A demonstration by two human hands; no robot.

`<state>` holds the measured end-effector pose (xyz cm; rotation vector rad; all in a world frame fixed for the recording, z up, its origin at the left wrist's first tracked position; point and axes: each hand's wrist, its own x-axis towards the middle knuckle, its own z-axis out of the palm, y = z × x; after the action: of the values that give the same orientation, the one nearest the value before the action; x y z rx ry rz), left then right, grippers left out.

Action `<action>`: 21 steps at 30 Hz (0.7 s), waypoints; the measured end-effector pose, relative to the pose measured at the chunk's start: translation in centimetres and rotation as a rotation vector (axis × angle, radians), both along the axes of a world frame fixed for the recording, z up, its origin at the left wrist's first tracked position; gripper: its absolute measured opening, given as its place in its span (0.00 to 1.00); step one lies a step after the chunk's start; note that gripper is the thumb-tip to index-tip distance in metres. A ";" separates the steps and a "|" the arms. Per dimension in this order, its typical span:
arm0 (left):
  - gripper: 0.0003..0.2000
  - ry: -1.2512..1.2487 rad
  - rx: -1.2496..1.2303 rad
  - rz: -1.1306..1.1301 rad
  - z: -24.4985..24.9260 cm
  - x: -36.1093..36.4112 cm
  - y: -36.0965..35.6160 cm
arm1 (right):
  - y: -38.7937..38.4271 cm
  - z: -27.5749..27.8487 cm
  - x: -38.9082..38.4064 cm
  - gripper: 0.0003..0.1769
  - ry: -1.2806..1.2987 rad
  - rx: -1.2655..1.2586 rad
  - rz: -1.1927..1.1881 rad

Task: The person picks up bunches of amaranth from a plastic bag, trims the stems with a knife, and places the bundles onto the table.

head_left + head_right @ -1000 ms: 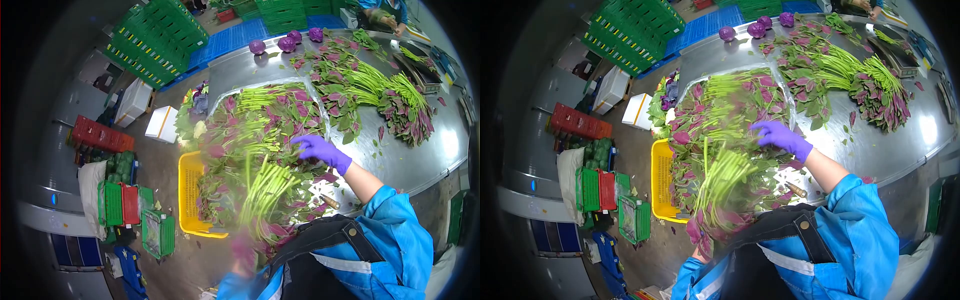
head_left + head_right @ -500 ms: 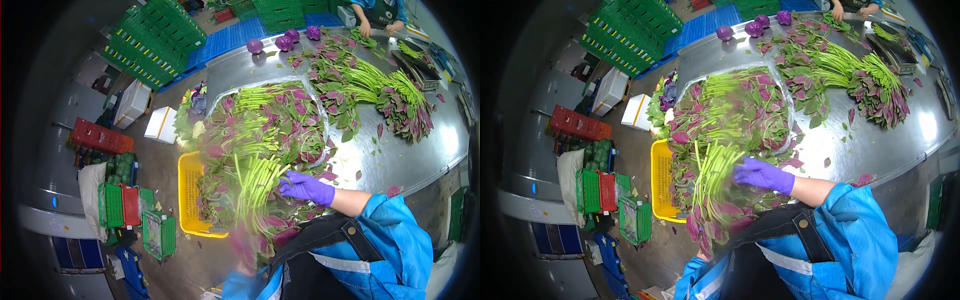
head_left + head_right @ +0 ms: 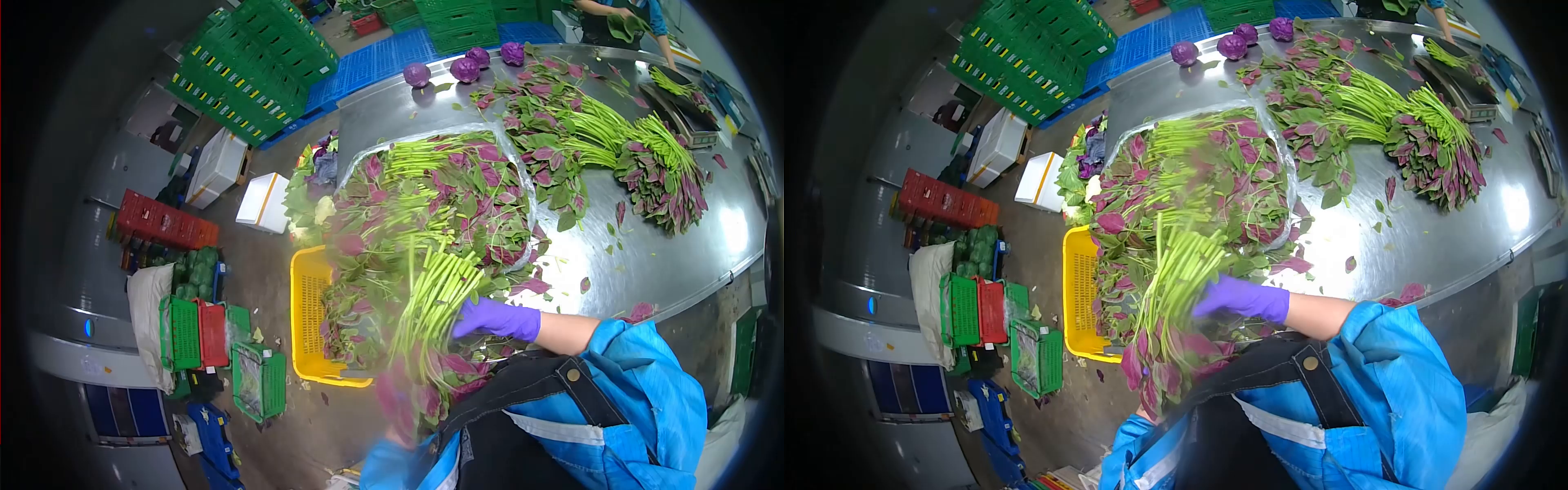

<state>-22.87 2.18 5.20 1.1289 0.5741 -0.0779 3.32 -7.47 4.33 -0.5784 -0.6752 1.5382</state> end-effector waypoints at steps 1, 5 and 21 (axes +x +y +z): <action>0.45 -0.001 -0.002 -0.003 0.0 0.2 0.0 | 0.3 1.0 0.2 0.34 0.001 0.002 -0.002; 0.45 0.002 0.009 -0.017 0.0 0.6 0.1 | 1.0 2.9 0.4 0.34 -0.205 -0.127 -0.224; 0.44 -0.011 0.024 -0.036 0.4 2.2 1.4 | 0.7 0.5 4.4 0.32 -0.687 -0.315 -0.128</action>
<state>-20.63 3.57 5.55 1.1622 0.5469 -0.0960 7.75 -6.79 4.86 -1.3966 -0.8894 1.3226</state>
